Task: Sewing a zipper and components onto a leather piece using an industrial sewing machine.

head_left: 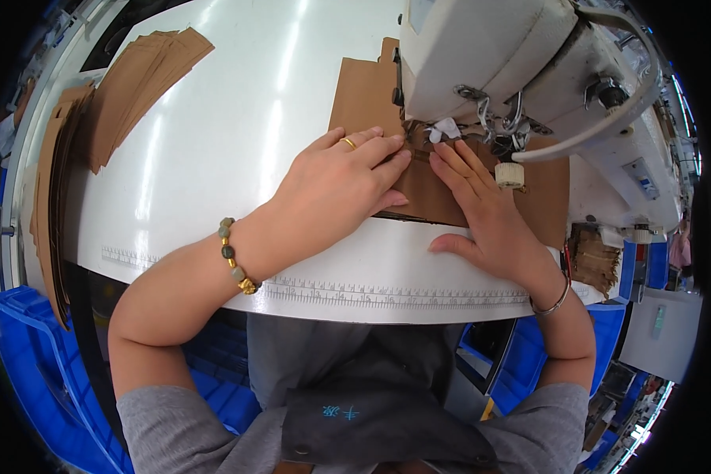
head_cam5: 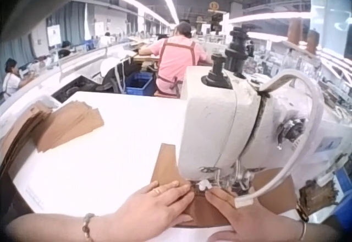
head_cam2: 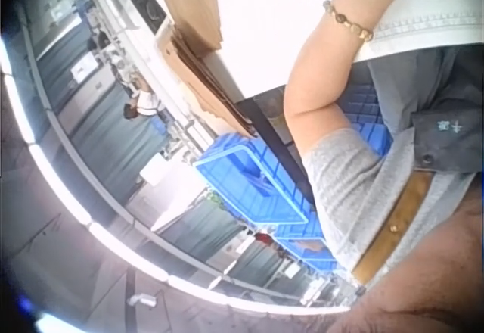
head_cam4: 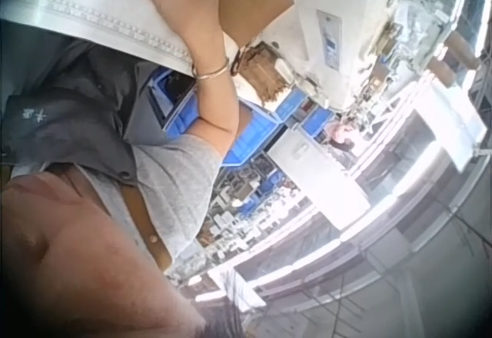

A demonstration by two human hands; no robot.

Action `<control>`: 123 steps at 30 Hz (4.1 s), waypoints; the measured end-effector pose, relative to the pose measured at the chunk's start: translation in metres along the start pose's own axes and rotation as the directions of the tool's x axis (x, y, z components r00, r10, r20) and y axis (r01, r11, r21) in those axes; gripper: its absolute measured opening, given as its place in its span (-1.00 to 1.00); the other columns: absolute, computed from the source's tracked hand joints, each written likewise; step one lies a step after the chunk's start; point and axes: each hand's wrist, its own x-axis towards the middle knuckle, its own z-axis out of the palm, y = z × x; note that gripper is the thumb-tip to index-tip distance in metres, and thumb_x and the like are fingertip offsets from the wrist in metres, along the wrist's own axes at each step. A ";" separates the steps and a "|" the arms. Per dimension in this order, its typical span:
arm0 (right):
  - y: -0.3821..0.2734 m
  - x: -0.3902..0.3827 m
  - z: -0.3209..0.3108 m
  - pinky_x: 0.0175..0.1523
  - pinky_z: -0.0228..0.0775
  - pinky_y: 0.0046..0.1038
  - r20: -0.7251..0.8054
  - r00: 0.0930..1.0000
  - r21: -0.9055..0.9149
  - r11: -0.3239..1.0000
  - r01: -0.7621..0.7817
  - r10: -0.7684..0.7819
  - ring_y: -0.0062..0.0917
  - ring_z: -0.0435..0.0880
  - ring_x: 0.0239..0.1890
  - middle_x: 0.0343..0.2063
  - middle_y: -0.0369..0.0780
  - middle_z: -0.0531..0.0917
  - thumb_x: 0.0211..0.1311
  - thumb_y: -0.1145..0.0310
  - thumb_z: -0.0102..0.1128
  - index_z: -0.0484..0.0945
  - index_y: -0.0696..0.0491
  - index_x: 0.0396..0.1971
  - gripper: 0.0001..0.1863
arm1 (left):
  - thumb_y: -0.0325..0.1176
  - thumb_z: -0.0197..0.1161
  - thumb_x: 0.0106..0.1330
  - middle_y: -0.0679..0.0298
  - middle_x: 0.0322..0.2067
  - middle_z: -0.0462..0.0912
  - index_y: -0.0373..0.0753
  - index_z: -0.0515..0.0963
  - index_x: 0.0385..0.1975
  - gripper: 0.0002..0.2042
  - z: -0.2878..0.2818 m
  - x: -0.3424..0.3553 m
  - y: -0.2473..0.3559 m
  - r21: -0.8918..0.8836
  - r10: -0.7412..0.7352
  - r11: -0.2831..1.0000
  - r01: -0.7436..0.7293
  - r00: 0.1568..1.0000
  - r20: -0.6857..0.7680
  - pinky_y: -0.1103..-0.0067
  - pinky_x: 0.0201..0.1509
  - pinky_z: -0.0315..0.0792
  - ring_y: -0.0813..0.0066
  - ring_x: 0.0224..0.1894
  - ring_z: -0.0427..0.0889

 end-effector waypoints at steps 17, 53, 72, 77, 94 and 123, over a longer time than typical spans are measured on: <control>0.091 -0.124 -0.116 -0.18 0.60 -0.26 -0.869 0.450 -0.282 0.953 -0.108 -0.206 -0.25 0.71 -0.34 -0.28 -0.01 0.77 0.65 0.15 -0.02 0.70 0.34 -0.09 -0.50 | -0.11 0.42 0.29 0.28 0.07 0.72 -0.22 0.70 0.06 -0.58 0.006 -0.002 -0.004 -0.109 -0.044 0.993 0.041 0.999 -0.027 0.44 0.20 0.58 0.29 0.18 0.68; 0.360 -0.317 -0.185 0.06 0.67 -0.26 -0.627 -0.126 0.770 0.636 0.053 0.769 -0.27 0.73 0.01 0.09 -0.07 0.67 0.37 0.34 0.44 0.51 0.12 0.15 -0.56 | -0.10 0.41 0.29 0.30 -0.23 0.68 -0.27 0.70 -0.10 -0.64 0.015 -0.001 -0.001 -0.072 -0.042 0.997 0.039 0.998 -0.043 0.51 0.05 0.57 0.39 -0.02 0.72; 0.377 -0.323 -0.095 0.37 0.52 -0.23 -0.893 0.360 0.113 0.909 -0.400 0.270 -0.24 0.64 0.20 0.24 -0.02 0.59 0.46 0.38 0.24 0.39 0.23 0.36 -0.45 | -0.09 0.40 0.31 0.30 -0.06 0.69 -0.24 0.67 -0.02 -0.61 0.015 0.000 0.000 -0.025 -0.029 0.999 0.028 0.999 -0.032 0.47 0.11 0.59 0.36 0.09 0.69; 0.264 -0.258 -0.104 0.36 0.45 -0.15 -0.776 -0.457 0.523 0.848 -0.083 0.434 -0.26 0.66 0.15 0.08 -0.02 0.70 0.55 0.29 0.13 0.62 0.26 0.12 -0.64 | -0.09 0.41 0.31 0.27 0.06 0.70 -0.23 0.67 0.07 -0.57 0.011 0.003 0.005 0.023 -0.002 1.000 0.002 1.000 -0.002 0.45 0.15 0.60 0.30 0.17 0.68; -0.002 0.027 0.012 0.17 0.51 -0.32 -0.490 0.842 -0.168 0.972 0.165 -0.227 -0.37 0.66 0.04 -0.03 -0.25 0.71 0.17 0.20 0.47 0.71 0.09 -0.13 -0.65 | -0.07 0.49 0.22 0.28 0.05 0.76 -0.22 0.76 -0.02 -0.57 -0.005 0.012 0.008 0.017 -0.047 0.999 0.046 0.997 0.057 0.42 0.14 0.62 0.25 0.16 0.73; 0.007 0.029 0.016 0.23 0.47 -0.38 -0.443 0.868 -0.207 0.967 0.147 -0.227 -0.44 0.66 0.14 0.13 -0.23 0.72 0.24 0.09 0.42 0.66 0.04 0.09 -0.51 | -0.05 0.53 0.17 0.24 -0.12 0.82 -0.21 0.81 -0.21 -0.64 -0.002 0.021 0.002 0.042 -0.036 0.998 0.036 0.999 -0.005 0.42 0.06 0.64 0.23 0.01 0.78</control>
